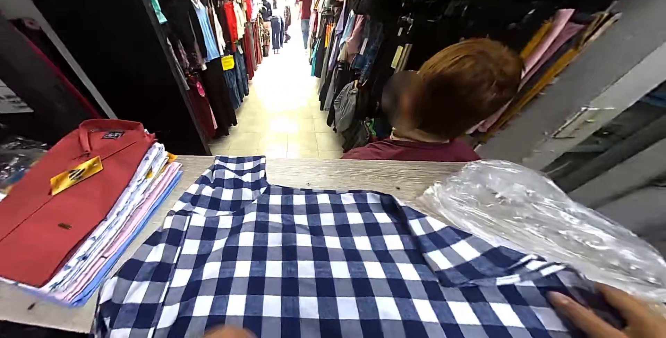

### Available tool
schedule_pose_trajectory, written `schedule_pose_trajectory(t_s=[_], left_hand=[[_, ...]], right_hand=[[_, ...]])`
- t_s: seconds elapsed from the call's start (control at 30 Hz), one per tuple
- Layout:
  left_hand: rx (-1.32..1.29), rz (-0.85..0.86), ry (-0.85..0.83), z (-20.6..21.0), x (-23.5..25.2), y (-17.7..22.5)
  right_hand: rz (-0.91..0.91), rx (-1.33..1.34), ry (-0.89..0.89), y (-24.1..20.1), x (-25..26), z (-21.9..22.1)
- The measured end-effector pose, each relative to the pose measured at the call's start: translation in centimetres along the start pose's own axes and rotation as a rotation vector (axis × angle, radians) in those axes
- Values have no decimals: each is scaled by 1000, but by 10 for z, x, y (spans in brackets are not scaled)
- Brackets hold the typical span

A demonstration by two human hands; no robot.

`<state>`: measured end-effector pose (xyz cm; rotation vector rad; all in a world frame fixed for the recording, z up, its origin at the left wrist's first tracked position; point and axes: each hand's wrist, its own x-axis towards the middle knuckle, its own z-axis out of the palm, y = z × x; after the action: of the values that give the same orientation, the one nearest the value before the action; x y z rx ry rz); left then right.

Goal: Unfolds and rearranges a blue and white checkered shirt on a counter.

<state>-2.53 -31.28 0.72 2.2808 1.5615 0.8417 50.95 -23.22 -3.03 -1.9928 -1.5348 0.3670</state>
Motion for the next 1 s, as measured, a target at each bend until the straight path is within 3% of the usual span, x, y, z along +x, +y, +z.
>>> schedule_pose_trajectory(t_s=[0.07, 0.13, 0.2, 0.3, 0.4, 0.47, 0.57, 0.63, 0.73, 0.8, 0.87, 0.93, 1.0], left_hand=[[261, -214, 388, -28, -8, -54], [388, -419, 590, -41, -10, -106], [316, -693, 585, -43, 0, -124], [243, -873, 339, -60, 23, -111], [201, -894, 218, -74, 33, -99], [208, -935, 125, -75, 38, -98], [286, -775, 21, -75, 40, -102], [243, -697, 17, -76, 48, -96], [76, -731, 62, -72, 68, -111], [71, -723, -6, -69, 85, -133], [74, -725, -81, -68, 107, -157], [37, -748, -120, -69, 126, -176], [-20, -707, -51, -76, 139, -194]], right_hand=[[1, -40, 32, -22, -6, 9], [-1, -110, 81, -35, -8, 14], [29, -147, 157, -35, -6, 13], [166, -220, 131, -19, 0, -3], [182, -314, 42, 5, 8, -13], [136, -361, 76, 11, 10, -14], [-81, -354, 168, 22, 7, -13], [-264, -264, 91, 24, 9, -14], [-457, -198, -32, 15, 13, 0], [-582, -192, 1, 13, 17, 13], [-564, -163, 89, 2, 17, 12], [-403, -147, 237, -20, 12, -10], [-223, -117, 340, -35, 16, -38]])
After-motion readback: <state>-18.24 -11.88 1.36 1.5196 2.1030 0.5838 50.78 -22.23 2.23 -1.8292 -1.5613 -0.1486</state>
